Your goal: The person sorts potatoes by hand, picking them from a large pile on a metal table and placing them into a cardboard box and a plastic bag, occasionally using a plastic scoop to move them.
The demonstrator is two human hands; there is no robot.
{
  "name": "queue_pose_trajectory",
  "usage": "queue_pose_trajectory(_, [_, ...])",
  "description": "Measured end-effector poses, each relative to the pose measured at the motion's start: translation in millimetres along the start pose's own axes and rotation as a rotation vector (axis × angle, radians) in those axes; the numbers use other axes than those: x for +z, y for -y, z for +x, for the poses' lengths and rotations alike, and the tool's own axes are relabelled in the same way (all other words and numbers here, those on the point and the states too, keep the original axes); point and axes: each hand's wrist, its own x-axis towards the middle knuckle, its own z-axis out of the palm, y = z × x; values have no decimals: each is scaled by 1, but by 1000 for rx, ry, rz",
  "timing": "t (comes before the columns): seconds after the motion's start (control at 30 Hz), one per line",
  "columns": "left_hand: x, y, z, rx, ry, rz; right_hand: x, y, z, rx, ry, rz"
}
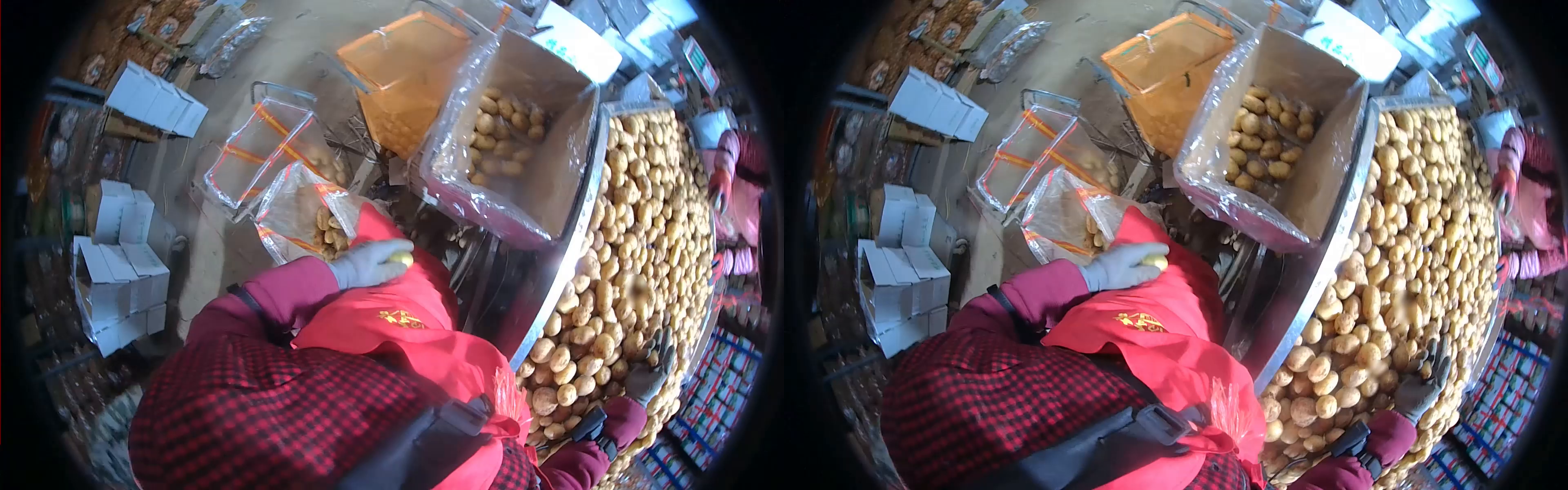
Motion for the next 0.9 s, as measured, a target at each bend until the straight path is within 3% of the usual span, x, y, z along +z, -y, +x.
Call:
queue_pose_trajectory(0.03, [-2,-1,-2,-46,67,37,-16,-4,6,0,65,15])
queue_pose_trajectory(0.1, [-6,-3,-7,-58,-15,-2,-10,-1,4,-17,67,-35])
queue_pose_trajectory(0.17, [-8,-1,-13,-68,-83,-43,0,-2,3,-49,-34,-13])
queue_pose_trajectory(0.27, [-8,5,-24,-54,-136,-93,7,0,0,-51,-14,-33])
queue_pose_trajectory(0.37, [-7,12,-33,-38,-171,-107,3,3,-2,33,-84,35])
queue_pose_trajectory(0.43, [-6,11,-36,65,-171,-9,-35,-5,11,-471,303,-1151])
queue_pose_trajectory(0.47, [-6,10,-37,49,-133,-10,-37,-8,12,-435,307,-895])
queue_pose_trajectory(0.73, [1,12,-45,117,-126,-85,-48,1,20,-269,148,-730])
queue_pose_trajectory(0.8, [-1,9,-47,106,-322,-136,-48,3,23,-251,130,-707])
queue_pose_trajectory(0.83, [-3,8,-47,105,-318,-141,-49,3,24,-239,124,-696])
queue_pose_trajectory(0.9, [-9,10,-48,-22,-620,-285,-53,2,27,-216,108,-667])
